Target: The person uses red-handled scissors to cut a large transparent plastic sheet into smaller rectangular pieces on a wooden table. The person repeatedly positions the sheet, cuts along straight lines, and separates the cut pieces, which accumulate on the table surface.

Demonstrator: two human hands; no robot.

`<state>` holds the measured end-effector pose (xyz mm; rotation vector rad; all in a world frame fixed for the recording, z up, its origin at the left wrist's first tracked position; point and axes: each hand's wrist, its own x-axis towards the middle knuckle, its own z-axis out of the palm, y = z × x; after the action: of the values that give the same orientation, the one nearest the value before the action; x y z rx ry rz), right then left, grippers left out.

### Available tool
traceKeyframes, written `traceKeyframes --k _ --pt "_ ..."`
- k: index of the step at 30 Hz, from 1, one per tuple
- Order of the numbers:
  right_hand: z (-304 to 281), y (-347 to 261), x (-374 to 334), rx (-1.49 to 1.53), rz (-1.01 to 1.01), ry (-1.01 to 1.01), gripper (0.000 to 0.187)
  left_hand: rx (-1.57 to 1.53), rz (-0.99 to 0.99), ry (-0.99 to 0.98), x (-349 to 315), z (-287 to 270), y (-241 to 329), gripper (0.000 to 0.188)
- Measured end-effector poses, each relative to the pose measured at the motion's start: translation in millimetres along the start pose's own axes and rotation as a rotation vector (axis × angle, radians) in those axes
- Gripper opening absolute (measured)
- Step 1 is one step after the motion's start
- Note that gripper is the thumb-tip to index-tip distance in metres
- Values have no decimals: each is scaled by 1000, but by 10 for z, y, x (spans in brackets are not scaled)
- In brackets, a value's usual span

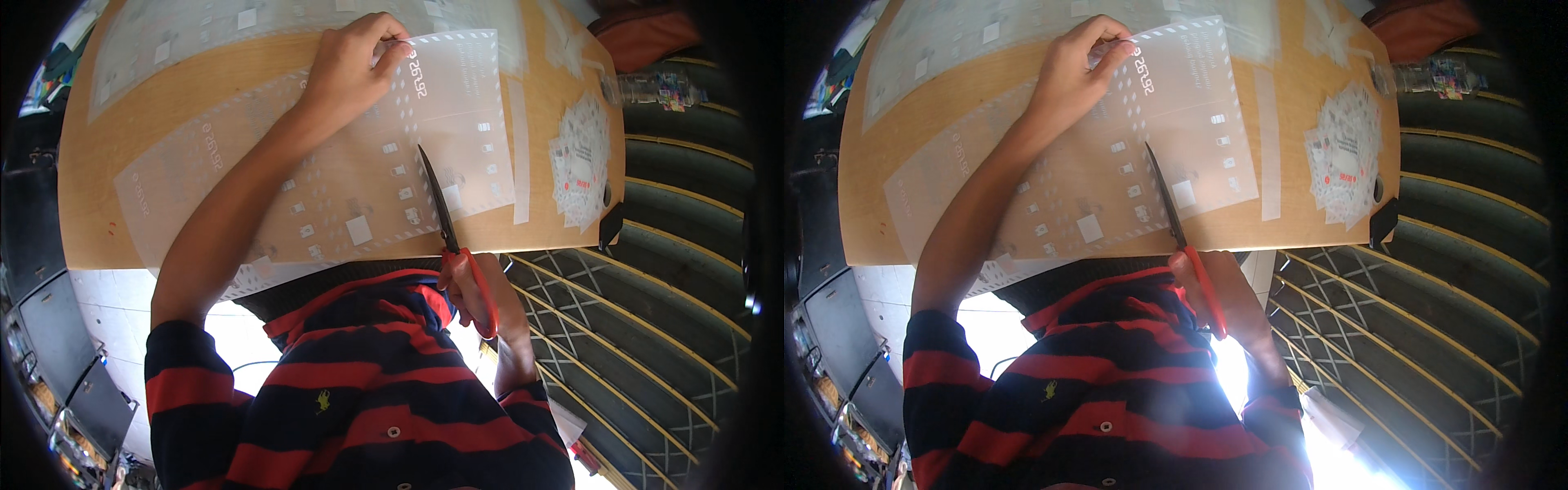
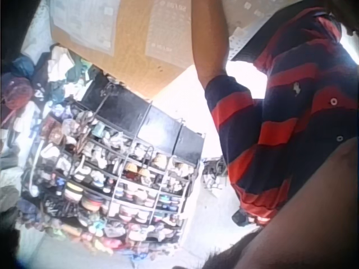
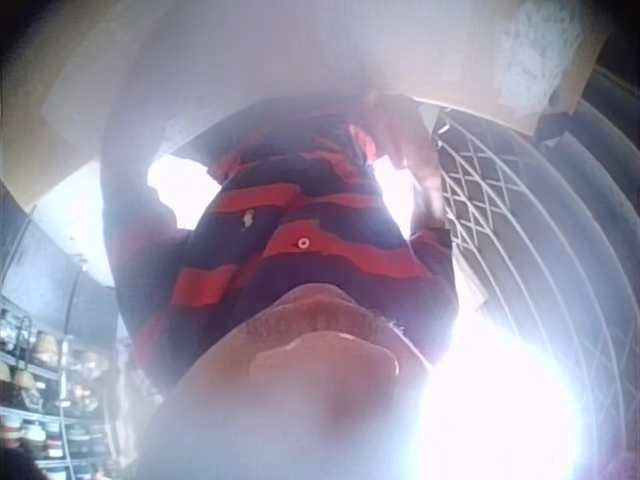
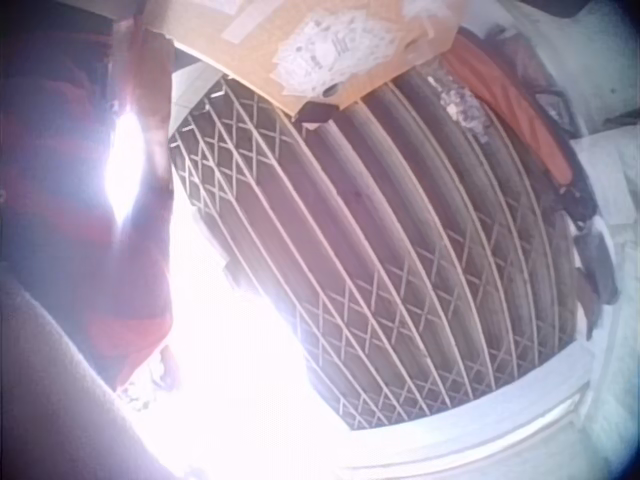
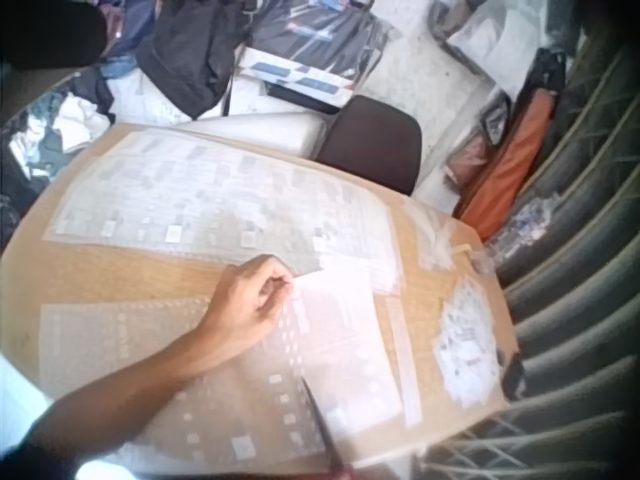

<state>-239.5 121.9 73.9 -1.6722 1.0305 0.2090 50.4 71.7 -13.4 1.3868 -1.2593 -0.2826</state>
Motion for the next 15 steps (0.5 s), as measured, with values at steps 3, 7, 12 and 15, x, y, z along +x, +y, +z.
traceKeyframes --k 3,7,12,15 --pt "2 -11 12 -3 2 1 79 27 -6 -3 -1 -10 4 17" --pt "-2 1 13 -2 60 -1 79 23 -4 6 3 -2 -1 17" --pt "33 30 38 -32 43 73 81 9 -4 14 7 -17 12 17" --pt "56 49 20 -11 -1 114 80 -19 -15 33 10 -22 17 17"
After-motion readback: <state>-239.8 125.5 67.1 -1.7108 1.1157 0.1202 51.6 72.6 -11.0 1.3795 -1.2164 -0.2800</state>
